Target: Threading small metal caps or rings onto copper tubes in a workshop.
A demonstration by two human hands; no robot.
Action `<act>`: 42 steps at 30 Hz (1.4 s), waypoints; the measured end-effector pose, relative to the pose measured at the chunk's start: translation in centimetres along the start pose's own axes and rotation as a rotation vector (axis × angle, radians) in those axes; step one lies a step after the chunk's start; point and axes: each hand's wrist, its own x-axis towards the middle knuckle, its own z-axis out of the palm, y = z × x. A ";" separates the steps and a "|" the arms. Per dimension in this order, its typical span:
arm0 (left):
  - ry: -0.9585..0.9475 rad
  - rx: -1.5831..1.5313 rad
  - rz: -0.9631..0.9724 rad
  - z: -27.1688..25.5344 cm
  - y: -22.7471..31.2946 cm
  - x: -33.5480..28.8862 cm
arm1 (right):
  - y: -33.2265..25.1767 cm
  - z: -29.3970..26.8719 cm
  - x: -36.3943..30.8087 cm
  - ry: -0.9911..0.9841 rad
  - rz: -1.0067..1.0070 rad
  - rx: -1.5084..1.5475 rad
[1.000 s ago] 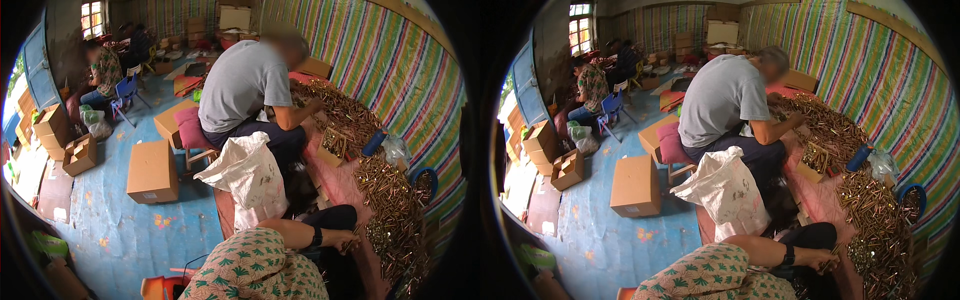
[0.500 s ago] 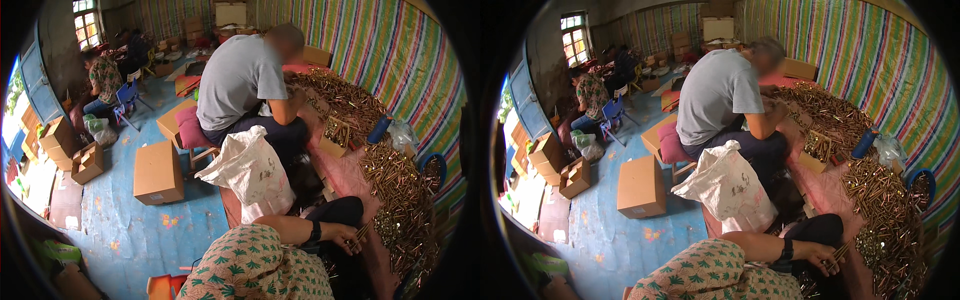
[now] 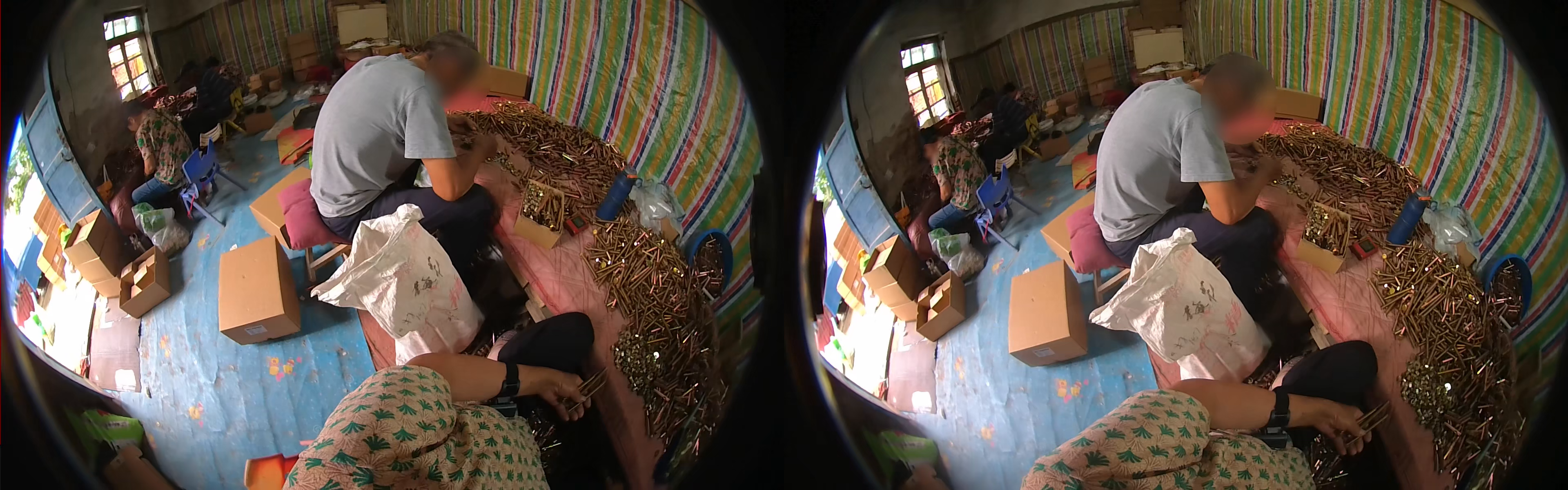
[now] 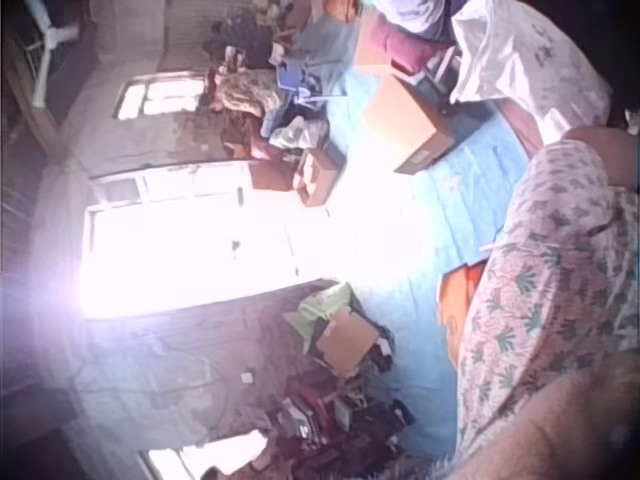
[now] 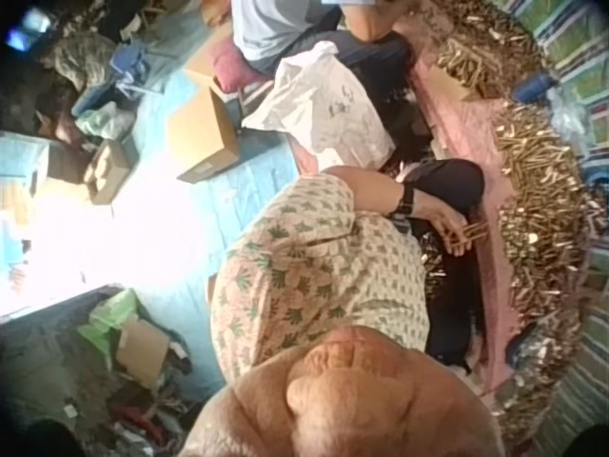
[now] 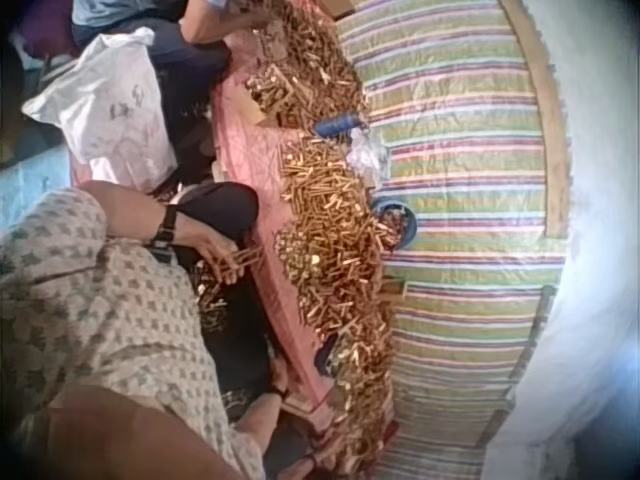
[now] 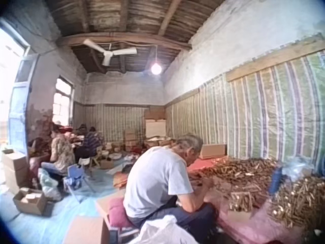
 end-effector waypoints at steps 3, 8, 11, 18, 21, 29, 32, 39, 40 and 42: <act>0.014 0.029 0.024 0.2 0.1 0.0 | -0.3 2.0 0.0 0.011 0.006 -0.063; 0.069 0.027 0.041 -0.2 -0.2 0.6 | -0.7 5.3 0.4 0.030 0.002 -0.174; 0.064 0.101 0.092 -0.6 -0.5 0.9 | -0.7 7.3 0.8 0.042 -0.002 -0.243; 0.052 0.095 0.046 0.1 0.1 0.8 | -0.3 12.1 1.3 0.069 0.001 -0.413; 0.047 0.072 0.038 -0.1 -0.2 0.9 | 0.3 13.1 2.2 0.094 0.002 -0.501; 0.057 0.101 -0.004 0.6 0.4 1.1 | 2.5 17.3 2.1 0.311 0.038 -0.276; 0.078 0.140 -0.020 0.3 0.5 0.8 | 1.7 14.2 2.8 0.452 0.156 0.506; 0.083 0.126 0.039 -1.3 -1.0 2.0 | 1.7 8.6 2.5 0.504 0.158 0.529; 0.090 0.132 0.005 -0.8 -0.7 1.9 | 1.8 8.6 2.1 0.495 0.176 0.535; 0.099 0.140 -0.022 -0.5 -0.4 1.8 | 2.1 8.5 2.0 0.482 0.199 0.545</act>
